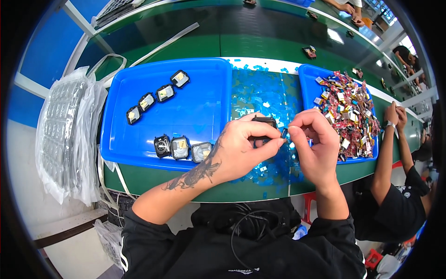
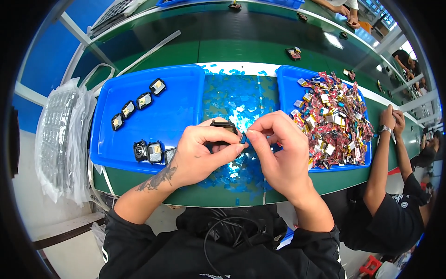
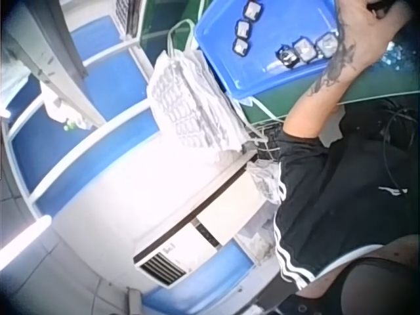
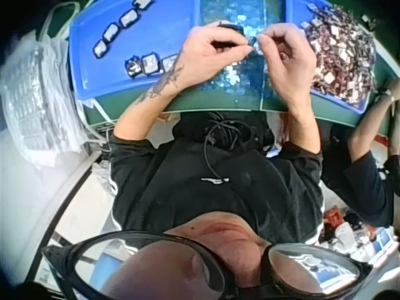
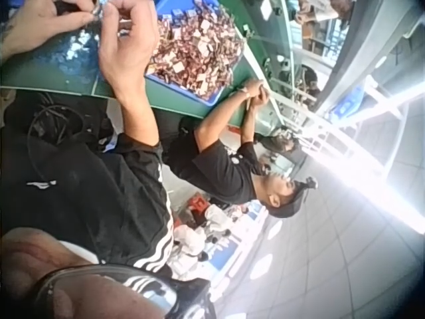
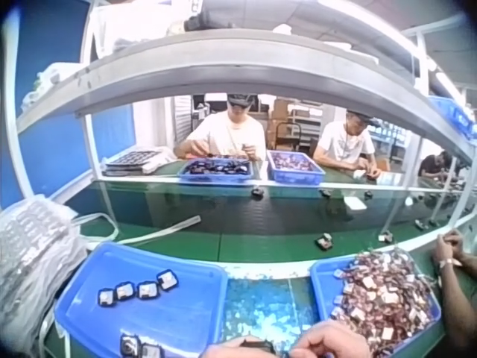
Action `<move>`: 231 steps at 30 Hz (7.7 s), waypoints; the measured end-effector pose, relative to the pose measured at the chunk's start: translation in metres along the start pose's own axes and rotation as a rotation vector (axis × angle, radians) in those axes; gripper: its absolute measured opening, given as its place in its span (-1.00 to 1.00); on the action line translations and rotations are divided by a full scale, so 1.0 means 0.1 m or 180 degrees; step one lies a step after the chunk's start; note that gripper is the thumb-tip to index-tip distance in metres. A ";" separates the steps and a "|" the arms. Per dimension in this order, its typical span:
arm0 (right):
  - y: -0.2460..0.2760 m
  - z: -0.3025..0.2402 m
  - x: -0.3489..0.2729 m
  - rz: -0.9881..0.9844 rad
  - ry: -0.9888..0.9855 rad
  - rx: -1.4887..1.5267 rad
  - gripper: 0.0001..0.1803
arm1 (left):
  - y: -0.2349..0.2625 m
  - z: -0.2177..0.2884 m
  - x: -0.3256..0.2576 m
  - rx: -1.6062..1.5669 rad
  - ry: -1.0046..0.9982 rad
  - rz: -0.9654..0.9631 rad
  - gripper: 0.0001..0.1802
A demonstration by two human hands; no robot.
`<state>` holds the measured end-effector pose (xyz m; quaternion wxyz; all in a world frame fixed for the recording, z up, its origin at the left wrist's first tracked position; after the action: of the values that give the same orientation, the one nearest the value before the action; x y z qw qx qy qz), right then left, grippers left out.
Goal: Assembling internal components of smartwatches at an industrial workstation.
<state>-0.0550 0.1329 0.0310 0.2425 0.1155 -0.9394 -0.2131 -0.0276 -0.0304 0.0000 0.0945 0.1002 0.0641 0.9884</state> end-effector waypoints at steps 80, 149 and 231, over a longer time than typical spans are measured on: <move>-0.02 -0.12 0.08 -0.0042 -0.0310 -0.0492 -0.61 | -0.06 0.09 -0.04 -0.1535 0.0422 -0.0417 -0.50; -0.04 -0.01 -0.44 -0.0108 -0.1306 0.1446 -0.55 | -0.06 0.06 -0.08 -0.0983 0.0574 0.0419 -0.85; -0.16 0.01 -0.04 -0.0285 -0.1175 0.1185 -0.53 | -0.11 0.02 -0.07 -0.1477 0.0422 0.0259 -0.49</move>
<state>-0.0507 0.1200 0.0213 0.0320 0.1587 -0.9847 -0.0646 -0.0188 -0.0207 -0.0008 0.0706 0.0132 -0.1627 0.9841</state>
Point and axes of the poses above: each hand's wrist, its own x-axis towards the middle knuckle, its own y-axis out of the back of the hand, z = x × y, the point moved 4 cm from there along x, towards the middle knuckle, and after that the axes turned 4 degrees about -x, right-handed, at the moved point
